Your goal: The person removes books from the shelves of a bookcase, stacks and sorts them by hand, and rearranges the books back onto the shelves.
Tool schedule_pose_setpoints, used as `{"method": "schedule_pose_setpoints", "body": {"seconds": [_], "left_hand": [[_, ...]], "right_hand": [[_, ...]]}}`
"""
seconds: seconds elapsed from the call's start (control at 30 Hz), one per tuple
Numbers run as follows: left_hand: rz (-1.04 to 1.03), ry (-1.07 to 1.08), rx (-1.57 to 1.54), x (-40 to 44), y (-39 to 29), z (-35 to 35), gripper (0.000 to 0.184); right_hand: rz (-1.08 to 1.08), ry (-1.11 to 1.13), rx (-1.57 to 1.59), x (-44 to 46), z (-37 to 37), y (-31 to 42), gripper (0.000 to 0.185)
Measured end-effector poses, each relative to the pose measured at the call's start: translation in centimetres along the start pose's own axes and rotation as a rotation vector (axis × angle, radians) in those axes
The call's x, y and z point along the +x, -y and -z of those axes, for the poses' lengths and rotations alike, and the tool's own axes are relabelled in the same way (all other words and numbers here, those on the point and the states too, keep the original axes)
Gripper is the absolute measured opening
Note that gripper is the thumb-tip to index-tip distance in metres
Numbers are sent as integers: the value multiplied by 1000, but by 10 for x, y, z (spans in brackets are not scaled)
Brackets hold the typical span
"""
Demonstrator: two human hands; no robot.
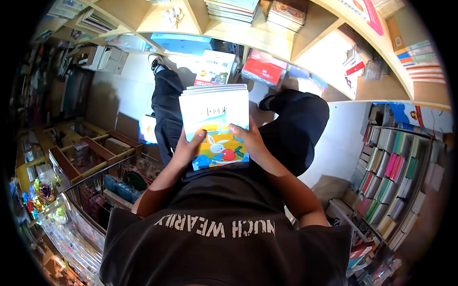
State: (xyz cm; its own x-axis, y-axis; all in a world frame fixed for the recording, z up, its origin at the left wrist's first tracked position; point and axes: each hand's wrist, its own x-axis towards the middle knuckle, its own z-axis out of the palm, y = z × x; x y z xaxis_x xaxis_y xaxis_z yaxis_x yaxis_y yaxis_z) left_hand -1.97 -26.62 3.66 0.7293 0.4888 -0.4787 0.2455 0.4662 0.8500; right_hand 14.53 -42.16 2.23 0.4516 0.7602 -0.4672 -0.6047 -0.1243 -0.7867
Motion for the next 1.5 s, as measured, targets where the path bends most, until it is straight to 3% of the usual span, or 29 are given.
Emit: {"method": "schedule_pose_setpoints", "body": {"seconds": [0.07,0.13,0.2,0.23,0.33,0.4,0.53,0.67,0.7,0.73,0.83,0.87,0.9,0.97,1.0,1.07,1.17,1.3,1.37,1.5], "left_hand": [[-68,-21,28,1,9,-4,65],[-73,-43,-37,15,2,-2,63],[187,-78,-53,44,-22,8,61],[199,-73,-47,63,-29,16,59],[218,78,-119,135,-29,53,59],[290,36,-61,182,-27,72,60],[290,-6,-20,258,-11,94,71],[231,106,41,311,13,113,69],[251,103,36,321,19,116,68],[270,98,30,329,25,119,67],[207,114,-71,345,45,122,66],[215,117,-70,348,47,119,66],[166,33,34,350,49,114,66],[120,-54,139,351,49,112,65],[154,36,80,354,45,112,66],[184,127,24,362,42,115,66],[261,178,31,365,41,117,66],[278,217,71,361,33,116,69],[290,206,86,362,35,117,71],[298,192,85,362,37,117,70]], "right_hand": [[-39,-58,208,9,-5,3,55],[-73,-5,223,30,0,-5,63],[-66,-170,185,57,-2,-16,72],[-84,-233,132,72,-5,-14,80],[29,-188,175,117,-19,0,68],[89,-179,183,169,-9,-21,60],[22,-238,218,252,4,-42,53],[-30,-305,187,309,26,-78,48],[-33,-325,121,307,24,-74,64],[-35,-340,126,320,27,-88,64],[-195,-505,-485,331,35,-104,96],[-201,-509,-481,342,46,-128,96],[-158,-447,-422,361,65,-171,95],[-69,-321,-259,354,65,-172,78],[-71,-319,-258,336,53,-143,78],[129,-88,-1,310,39,-100,53],[-26,-113,26,307,38,-94,36],[-19,-158,-5,308,37,-103,38],[191,-126,-57,310,36,-112,38],[105,-175,31,322,42,-137,48]]}}
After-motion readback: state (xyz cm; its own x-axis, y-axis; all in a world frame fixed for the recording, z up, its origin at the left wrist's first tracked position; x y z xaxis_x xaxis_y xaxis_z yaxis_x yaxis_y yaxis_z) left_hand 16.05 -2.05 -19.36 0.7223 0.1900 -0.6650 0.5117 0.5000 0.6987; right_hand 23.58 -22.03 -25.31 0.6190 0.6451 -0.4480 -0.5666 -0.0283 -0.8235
